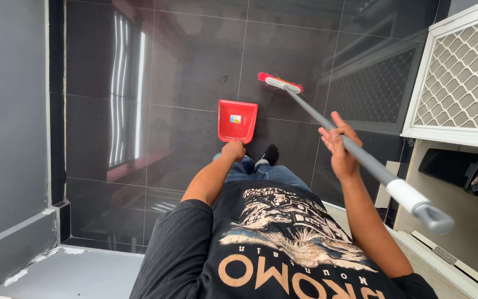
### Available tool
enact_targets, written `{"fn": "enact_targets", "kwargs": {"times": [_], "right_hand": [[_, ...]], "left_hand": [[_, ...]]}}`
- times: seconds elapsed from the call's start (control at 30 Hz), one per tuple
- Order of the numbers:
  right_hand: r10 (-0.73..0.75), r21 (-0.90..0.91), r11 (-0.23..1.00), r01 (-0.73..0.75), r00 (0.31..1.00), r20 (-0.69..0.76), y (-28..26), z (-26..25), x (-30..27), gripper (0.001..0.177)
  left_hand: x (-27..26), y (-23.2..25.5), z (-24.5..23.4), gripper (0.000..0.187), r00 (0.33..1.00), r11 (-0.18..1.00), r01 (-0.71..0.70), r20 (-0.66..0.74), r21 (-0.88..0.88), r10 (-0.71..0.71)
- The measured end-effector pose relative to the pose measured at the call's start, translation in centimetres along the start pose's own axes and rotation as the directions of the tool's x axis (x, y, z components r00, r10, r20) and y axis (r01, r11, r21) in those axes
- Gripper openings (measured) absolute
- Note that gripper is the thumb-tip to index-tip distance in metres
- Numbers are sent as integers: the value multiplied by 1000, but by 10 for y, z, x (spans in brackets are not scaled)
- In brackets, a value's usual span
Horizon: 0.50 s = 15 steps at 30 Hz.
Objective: The person sweeps the tiled floor of a balcony using a broom and a dustpan, collecting debris and moving the items around the space.
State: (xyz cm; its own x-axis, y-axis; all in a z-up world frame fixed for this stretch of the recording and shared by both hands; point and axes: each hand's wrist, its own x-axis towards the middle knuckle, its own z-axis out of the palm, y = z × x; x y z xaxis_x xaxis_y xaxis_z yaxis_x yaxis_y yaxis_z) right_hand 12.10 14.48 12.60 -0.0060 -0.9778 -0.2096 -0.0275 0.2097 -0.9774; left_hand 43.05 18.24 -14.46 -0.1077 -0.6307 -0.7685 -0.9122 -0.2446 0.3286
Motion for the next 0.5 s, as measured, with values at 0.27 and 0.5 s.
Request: {"fn": "enact_targets", "kwargs": {"times": [0.27,0.5], "right_hand": [[7,-78,997,-4,999,37,15,38,-15,34],[81,2,997,-81,996,-29,42,75,-24,30]], "left_hand": [[-8,-36,8,35,999,999,39,-20,-12,-39],[-16,-50,-2,43,988,998,46,147,-52,-38]]}}
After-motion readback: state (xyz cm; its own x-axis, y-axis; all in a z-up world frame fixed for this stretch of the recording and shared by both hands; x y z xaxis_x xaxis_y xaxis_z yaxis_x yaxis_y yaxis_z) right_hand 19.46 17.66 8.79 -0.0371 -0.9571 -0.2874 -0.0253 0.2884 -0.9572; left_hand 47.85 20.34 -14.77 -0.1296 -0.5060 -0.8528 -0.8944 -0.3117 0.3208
